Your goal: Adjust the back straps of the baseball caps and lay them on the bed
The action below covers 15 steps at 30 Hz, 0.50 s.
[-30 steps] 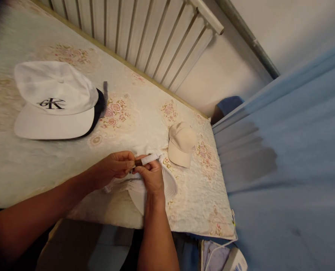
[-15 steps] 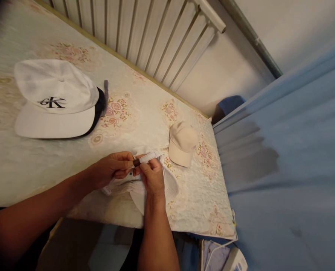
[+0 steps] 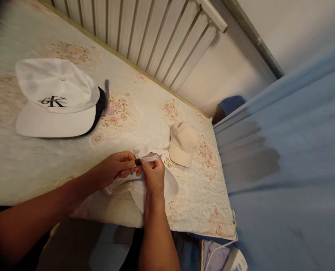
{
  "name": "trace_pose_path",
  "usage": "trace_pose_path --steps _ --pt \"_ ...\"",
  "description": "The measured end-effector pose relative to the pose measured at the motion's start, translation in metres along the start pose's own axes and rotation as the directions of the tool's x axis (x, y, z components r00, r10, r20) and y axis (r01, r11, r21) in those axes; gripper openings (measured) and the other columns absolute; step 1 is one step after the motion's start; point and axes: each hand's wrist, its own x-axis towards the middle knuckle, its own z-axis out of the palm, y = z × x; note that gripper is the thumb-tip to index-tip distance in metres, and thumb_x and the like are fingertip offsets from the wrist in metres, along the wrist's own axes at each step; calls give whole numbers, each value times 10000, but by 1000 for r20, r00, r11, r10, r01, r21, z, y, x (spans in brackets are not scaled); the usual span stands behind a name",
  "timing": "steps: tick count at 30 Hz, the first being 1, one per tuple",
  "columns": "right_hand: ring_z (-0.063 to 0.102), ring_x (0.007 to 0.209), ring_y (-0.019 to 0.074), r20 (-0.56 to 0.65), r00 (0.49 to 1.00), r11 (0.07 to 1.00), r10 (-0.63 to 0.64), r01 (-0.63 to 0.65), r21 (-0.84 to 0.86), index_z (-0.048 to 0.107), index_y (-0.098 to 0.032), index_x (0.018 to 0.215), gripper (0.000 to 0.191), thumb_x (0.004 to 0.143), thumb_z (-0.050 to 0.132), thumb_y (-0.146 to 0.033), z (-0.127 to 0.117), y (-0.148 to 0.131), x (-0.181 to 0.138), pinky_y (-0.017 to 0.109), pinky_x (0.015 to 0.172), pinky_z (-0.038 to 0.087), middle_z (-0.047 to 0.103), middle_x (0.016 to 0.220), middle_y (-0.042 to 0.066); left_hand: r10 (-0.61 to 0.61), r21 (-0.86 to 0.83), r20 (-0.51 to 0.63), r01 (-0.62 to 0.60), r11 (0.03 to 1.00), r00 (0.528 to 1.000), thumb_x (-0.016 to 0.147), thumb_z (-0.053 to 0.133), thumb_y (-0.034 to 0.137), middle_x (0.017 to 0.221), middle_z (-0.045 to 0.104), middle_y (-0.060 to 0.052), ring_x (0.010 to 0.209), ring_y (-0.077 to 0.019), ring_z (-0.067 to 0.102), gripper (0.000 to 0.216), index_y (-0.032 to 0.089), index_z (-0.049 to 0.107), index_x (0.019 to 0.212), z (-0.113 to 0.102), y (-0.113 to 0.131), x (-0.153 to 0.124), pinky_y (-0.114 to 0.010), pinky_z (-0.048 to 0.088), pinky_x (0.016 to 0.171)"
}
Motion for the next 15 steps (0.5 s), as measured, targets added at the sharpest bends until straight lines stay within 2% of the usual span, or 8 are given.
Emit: trace_pose_path --steps 7,11,15 --pt "524 445 96 -32 999 999 17 -19 -40 585 -193 779 261 624 773 -286 -1 1 1 226 466 411 610 550 -63 10 -40 5 -9 999 1000 710 624 270 631 615 16 498 -71 408 127 163 556 702 -2 0 1 -212 265 491" --pt "525 451 95 -50 999 992 2 -8 -125 593 -190 755 241 632 782 -276 -3 3 1 218 469 396 607 534 -63 -6 -53 -12 5 999 1000 699 631 254 594 595 28 493 -73 425 108 162 575 709 -4 -2 2 -209 245 473" --pt "530 457 95 -32 999 991 -8 4 -130 606 -187 759 225 648 783 -271 -6 5 1 218 480 400 609 537 -63 -8 -11 -22 8 1000 1000 709 632 265 608 597 24 476 -72 399 115 168 573 724 -4 -4 3 -216 215 453"
